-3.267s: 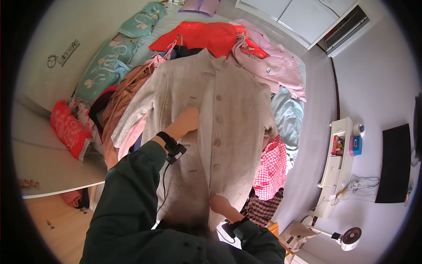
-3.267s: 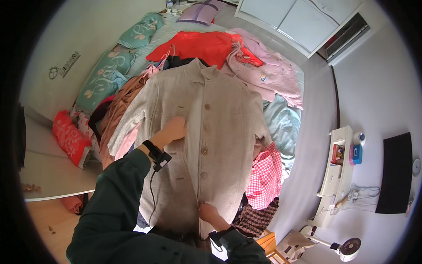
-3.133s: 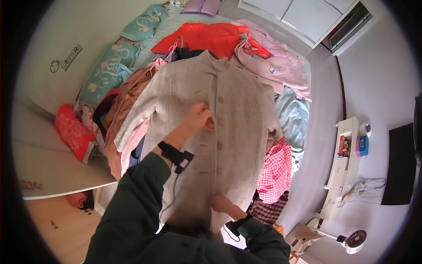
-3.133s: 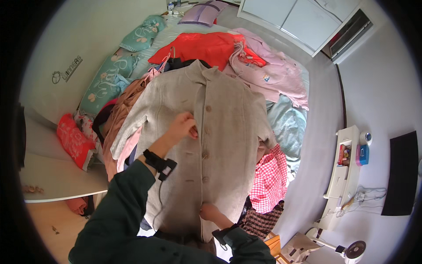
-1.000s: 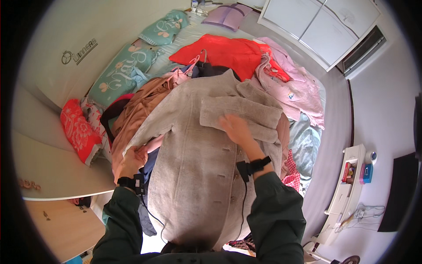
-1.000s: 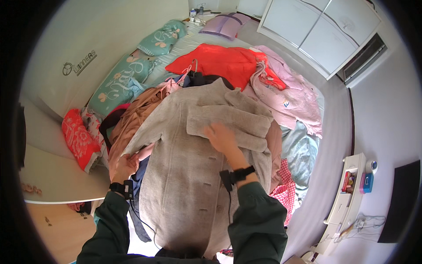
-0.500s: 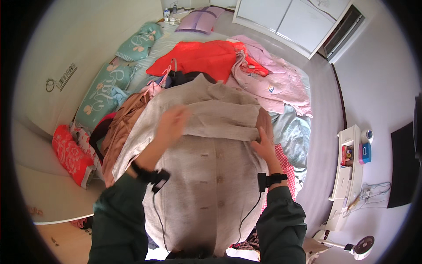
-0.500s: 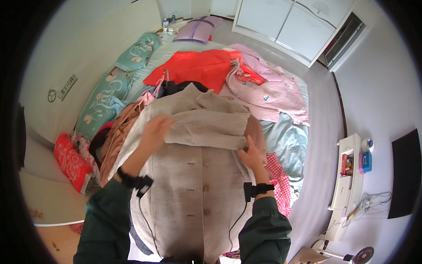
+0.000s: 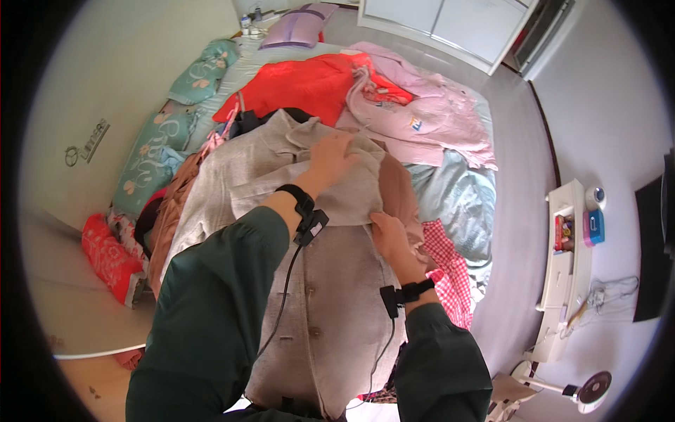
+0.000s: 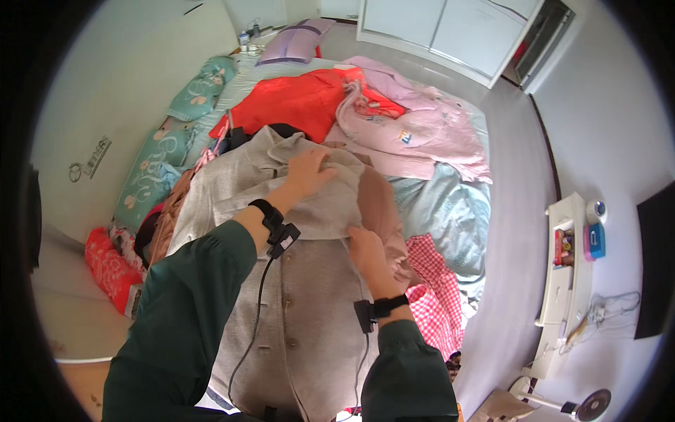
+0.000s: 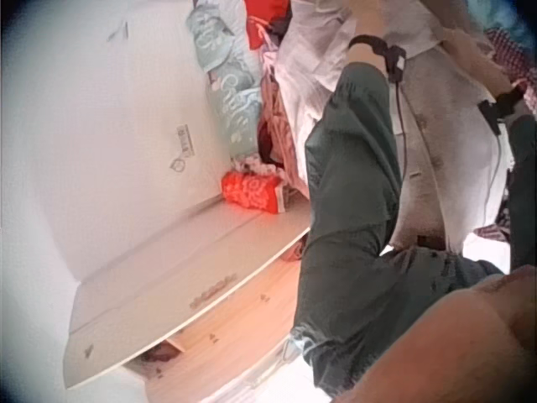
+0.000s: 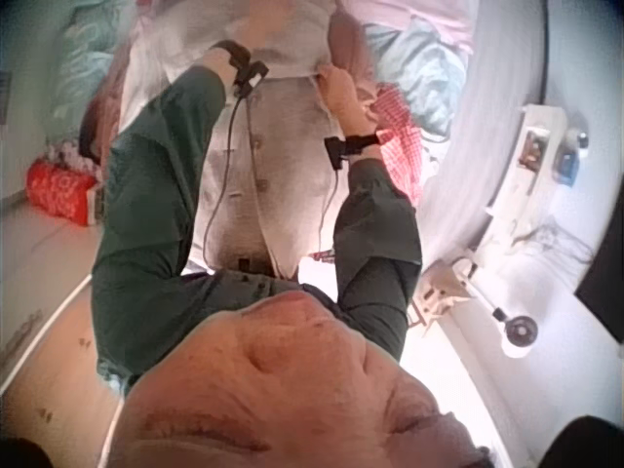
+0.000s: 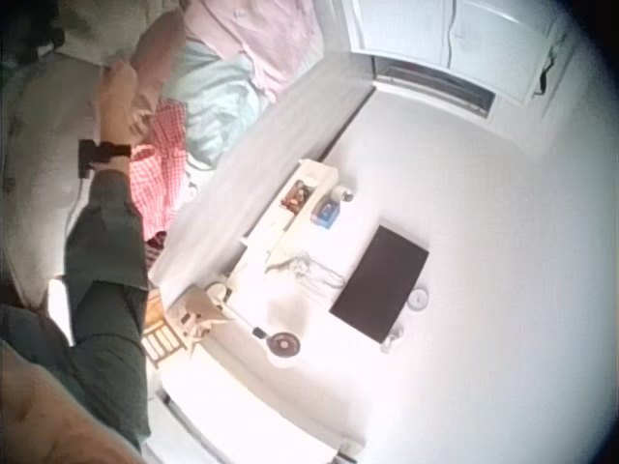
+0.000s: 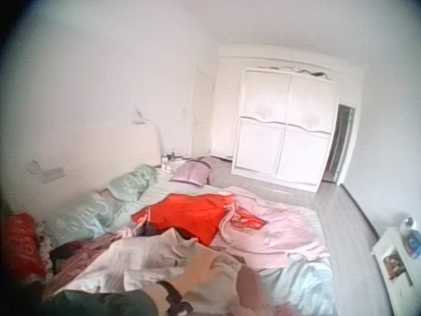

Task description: The recorder takes clothes out of a closet and folds them on a bed.

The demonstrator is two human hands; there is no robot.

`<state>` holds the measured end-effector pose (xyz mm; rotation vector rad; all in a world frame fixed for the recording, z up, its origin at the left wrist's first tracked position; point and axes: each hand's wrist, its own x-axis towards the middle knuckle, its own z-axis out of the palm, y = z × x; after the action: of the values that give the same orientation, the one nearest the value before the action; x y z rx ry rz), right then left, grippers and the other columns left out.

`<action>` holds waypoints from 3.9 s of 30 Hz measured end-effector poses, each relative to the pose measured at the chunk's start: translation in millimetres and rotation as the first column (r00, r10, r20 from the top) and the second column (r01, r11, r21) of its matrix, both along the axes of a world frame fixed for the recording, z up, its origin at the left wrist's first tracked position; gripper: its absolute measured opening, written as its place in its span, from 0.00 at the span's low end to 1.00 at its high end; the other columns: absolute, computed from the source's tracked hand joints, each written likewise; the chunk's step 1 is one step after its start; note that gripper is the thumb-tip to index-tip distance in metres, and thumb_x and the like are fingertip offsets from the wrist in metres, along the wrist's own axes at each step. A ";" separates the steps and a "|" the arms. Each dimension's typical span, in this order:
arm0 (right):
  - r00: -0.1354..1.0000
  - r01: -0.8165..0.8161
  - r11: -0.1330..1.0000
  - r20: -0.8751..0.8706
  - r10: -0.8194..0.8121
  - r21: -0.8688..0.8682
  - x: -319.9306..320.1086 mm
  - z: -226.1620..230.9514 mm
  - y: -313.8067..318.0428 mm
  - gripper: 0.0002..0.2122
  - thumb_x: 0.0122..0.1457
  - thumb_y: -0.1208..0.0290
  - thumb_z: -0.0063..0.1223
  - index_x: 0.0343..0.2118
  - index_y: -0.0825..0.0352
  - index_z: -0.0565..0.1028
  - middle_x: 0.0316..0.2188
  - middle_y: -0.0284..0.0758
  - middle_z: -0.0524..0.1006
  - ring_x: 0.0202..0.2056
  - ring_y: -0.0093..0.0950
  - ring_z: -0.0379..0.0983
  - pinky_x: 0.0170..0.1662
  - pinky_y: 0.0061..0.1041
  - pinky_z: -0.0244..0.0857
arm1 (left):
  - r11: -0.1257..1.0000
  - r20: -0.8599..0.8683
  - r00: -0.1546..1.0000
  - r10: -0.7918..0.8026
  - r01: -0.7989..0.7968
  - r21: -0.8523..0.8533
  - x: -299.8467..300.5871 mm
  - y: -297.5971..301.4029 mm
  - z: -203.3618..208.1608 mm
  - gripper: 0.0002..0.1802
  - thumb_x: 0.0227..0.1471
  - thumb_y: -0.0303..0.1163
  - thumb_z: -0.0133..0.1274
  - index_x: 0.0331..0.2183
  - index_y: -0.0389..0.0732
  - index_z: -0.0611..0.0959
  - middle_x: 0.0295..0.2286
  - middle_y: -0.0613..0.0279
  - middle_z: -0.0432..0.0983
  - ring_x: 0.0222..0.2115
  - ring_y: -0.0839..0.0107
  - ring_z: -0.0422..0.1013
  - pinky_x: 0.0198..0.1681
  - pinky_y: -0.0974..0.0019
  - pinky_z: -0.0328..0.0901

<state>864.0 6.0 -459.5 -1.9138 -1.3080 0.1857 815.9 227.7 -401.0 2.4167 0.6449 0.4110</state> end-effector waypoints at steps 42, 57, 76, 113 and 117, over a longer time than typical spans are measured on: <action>0.957 -0.034 0.826 0.221 0.189 -0.562 -150.0 34.5 161.9 0.25 0.56 0.52 0.39 0.50 0.66 0.64 0.54 0.47 0.60 0.47 0.44 0.65 0.48 0.47 0.53 | 0.493 0.410 0.355 0.840 -0.185 -0.850 -379.9 14.1 119.5 0.23 0.55 0.42 0.42 0.32 0.26 0.73 0.26 0.44 0.73 0.28 0.57 0.73 0.29 0.61 0.71; 0.568 0.278 0.948 -0.822 -0.033 0.154 -3.2 23.0 3.6 0.23 0.54 0.64 0.47 0.48 0.74 0.62 0.43 0.40 0.65 0.44 0.29 0.61 0.45 0.23 0.56 | 0.899 -0.141 0.920 0.366 -0.310 0.308 -226.9 121.3 32.1 0.52 0.29 0.51 0.61 0.55 0.46 0.58 0.54 0.45 0.49 0.54 0.48 0.49 0.55 0.54 0.49; 0.720 -0.087 0.986 -0.674 0.163 0.145 37.7 27.7 -10.1 0.18 0.47 0.76 0.55 0.43 0.69 0.70 0.39 0.31 0.72 0.42 0.24 0.67 0.46 0.23 0.60 | 0.923 0.144 0.971 0.193 -0.229 0.310 -271.1 50.2 88.4 0.29 0.24 0.35 0.63 0.34 0.40 0.72 0.31 0.54 0.70 0.37 0.56 0.66 0.42 0.54 0.54; 0.479 -0.067 0.927 -0.827 -0.294 -0.368 -24.8 14.7 -78.1 0.34 0.43 0.49 0.59 0.46 0.72 0.63 0.15 0.25 0.61 0.12 0.16 0.53 0.14 0.16 0.47 | 0.488 -0.227 0.964 0.141 -0.267 -0.831 -390.7 -25.4 41.7 0.46 0.32 0.37 0.63 0.53 0.36 0.60 0.48 0.55 0.61 0.50 0.66 0.56 0.53 0.66 0.51; 0.312 -0.257 0.790 -0.822 -0.477 -0.556 19.1 -14.1 -96.1 0.17 0.46 0.56 0.60 0.26 0.67 0.70 0.12 0.23 0.62 0.09 0.17 0.51 0.11 0.16 0.42 | 0.699 -0.145 0.980 0.136 -0.198 -0.687 -381.6 -16.7 23.8 0.43 0.30 0.35 0.64 0.50 0.38 0.65 0.45 0.56 0.65 0.47 0.67 0.60 0.51 0.66 0.54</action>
<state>883.0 -90.1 -473.6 -1.7604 -0.1941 1.6159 434.3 211.0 -377.2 1.6488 0.8757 0.0931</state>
